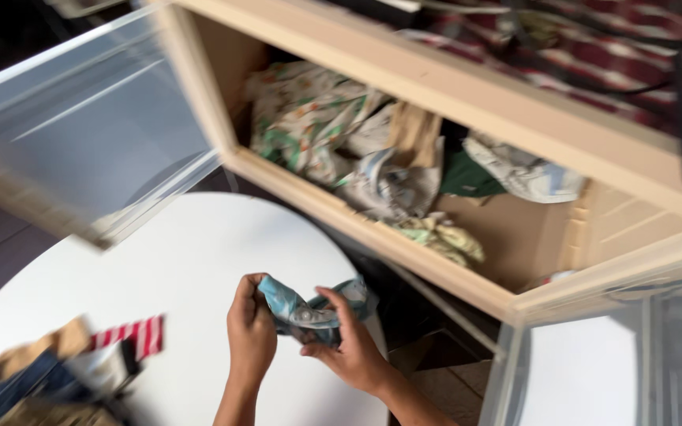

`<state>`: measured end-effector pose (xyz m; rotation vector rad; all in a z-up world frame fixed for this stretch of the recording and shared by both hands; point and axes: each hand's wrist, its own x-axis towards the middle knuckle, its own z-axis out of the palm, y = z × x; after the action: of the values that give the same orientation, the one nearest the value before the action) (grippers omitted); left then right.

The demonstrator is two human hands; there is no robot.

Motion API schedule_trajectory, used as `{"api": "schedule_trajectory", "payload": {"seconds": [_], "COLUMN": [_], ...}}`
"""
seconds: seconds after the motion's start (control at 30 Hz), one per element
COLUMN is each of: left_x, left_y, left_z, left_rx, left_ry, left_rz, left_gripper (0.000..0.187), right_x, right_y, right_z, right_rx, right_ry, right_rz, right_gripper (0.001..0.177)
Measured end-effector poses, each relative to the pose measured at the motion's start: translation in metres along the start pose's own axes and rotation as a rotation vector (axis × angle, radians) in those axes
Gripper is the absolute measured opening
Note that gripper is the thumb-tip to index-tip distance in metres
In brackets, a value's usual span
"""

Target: The person retrieves various baby clothes from a plastic storage cabinet and places them onto a white circular table.

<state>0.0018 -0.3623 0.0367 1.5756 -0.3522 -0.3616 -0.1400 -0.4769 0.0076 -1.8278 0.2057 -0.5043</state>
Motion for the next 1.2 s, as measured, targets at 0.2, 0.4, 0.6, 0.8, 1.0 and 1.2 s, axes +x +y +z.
{"api": "schedule_trajectory", "payload": {"seconds": [0.2,0.4,0.6,0.8,1.0,1.2], "left_x": [-0.051,-0.127,-0.214,-0.204,-0.160,-0.102], "left_y": [0.005,0.024,0.038,0.050,-0.008,-0.023], "left_z": [-0.089,-0.194,-0.298,-0.370,-0.352,-0.232], "left_rx": [-0.139,0.856,-0.164,0.233,1.084,0.924], "left_ry": [0.072,0.415,0.531,0.744,0.904,0.578], "left_rz": [0.065,0.546,0.039,0.148,0.238,0.408], "left_gripper": [0.020,0.024,0.024,0.031,0.065,0.038], "right_x": [-0.026,-0.024,-0.015,0.021,0.001,-0.059], "right_y": [-0.004,-0.051,-0.125,-0.156,-0.107,-0.031], "right_z": [0.063,0.093,0.148,0.253,0.254,0.119], "right_rx": [0.137,0.229,0.393,0.272,-0.055,-0.370], "right_ry": [-0.264,-0.206,-0.534,-0.402,-0.262,-0.169], "right_rz": [0.253,0.186,0.057,-0.099,-0.360,-0.332], "right_gripper": [0.037,0.016,0.029,0.036,0.040,0.023]}}
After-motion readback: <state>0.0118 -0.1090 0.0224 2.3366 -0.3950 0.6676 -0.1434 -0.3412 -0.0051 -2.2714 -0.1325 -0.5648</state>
